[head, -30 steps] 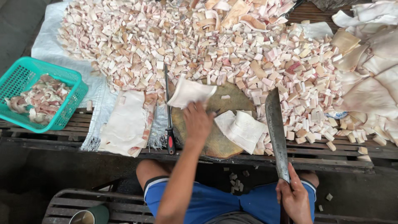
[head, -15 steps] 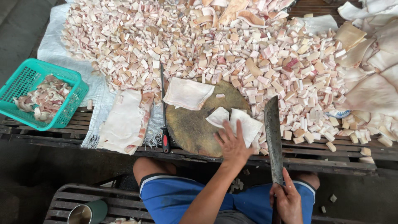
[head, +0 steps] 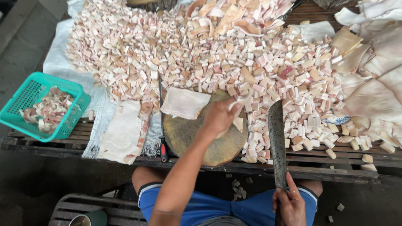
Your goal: The person is chopping large sheets of pork skin into small, uniform cubes using a large cleaver on a wooden cutting board.
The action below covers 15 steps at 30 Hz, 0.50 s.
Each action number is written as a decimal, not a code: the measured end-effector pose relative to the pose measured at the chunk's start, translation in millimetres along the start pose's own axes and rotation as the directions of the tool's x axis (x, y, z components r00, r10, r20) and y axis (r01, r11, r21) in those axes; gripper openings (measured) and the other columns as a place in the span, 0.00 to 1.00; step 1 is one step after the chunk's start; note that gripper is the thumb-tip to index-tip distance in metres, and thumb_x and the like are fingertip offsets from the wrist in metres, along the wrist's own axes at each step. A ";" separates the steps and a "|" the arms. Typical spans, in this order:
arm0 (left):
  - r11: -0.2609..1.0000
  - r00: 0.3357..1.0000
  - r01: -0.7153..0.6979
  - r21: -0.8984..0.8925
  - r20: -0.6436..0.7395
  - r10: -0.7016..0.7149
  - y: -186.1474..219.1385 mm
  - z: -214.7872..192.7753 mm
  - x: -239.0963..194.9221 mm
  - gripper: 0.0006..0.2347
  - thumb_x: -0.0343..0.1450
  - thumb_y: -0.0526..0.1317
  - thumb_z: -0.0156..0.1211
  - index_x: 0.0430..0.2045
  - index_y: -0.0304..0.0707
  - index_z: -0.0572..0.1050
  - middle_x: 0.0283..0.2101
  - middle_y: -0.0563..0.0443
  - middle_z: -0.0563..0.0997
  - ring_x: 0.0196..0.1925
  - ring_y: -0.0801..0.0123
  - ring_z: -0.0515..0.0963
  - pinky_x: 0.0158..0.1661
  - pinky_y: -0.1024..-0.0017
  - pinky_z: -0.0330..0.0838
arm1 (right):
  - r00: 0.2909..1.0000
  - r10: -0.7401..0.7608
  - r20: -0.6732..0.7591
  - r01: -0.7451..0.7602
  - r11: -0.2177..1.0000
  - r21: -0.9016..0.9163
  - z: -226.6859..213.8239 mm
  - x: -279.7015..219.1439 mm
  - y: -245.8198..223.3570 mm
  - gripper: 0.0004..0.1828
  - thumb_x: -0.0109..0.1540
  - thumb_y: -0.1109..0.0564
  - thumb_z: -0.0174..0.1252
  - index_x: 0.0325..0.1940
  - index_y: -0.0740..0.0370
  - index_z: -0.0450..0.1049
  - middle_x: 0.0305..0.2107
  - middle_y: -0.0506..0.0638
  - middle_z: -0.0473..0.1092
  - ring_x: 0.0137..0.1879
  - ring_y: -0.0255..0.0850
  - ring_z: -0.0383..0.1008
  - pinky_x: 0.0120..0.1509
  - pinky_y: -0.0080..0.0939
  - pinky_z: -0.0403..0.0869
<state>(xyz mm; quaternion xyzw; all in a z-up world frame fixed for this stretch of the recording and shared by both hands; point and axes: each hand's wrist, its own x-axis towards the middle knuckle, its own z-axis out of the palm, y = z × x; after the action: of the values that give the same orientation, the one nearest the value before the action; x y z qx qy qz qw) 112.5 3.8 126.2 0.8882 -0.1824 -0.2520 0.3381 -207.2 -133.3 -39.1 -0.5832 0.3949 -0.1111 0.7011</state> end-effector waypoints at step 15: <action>0.831 0.999 0.010 -0.557 -0.037 -0.037 -165.0 -16.0 -63.6 0.30 0.67 0.41 0.67 0.65 0.39 0.63 0.66 0.39 0.70 0.60 0.50 0.77 0.60 0.59 0.73 | 0.995 -0.095 0.008 0.094 0.966 -0.241 16.4 -26.6 -4.1 0.38 0.62 0.67 0.51 0.78 0.54 0.57 0.21 0.53 0.69 0.21 0.37 0.67 0.24 0.39 0.69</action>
<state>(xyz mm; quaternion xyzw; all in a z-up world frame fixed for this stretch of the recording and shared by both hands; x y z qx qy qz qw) 95.7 159.6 42.9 0.7593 -0.0827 -0.2779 0.5826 -212.5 -106.2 -23.9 -0.6819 0.3786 -0.0966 0.6183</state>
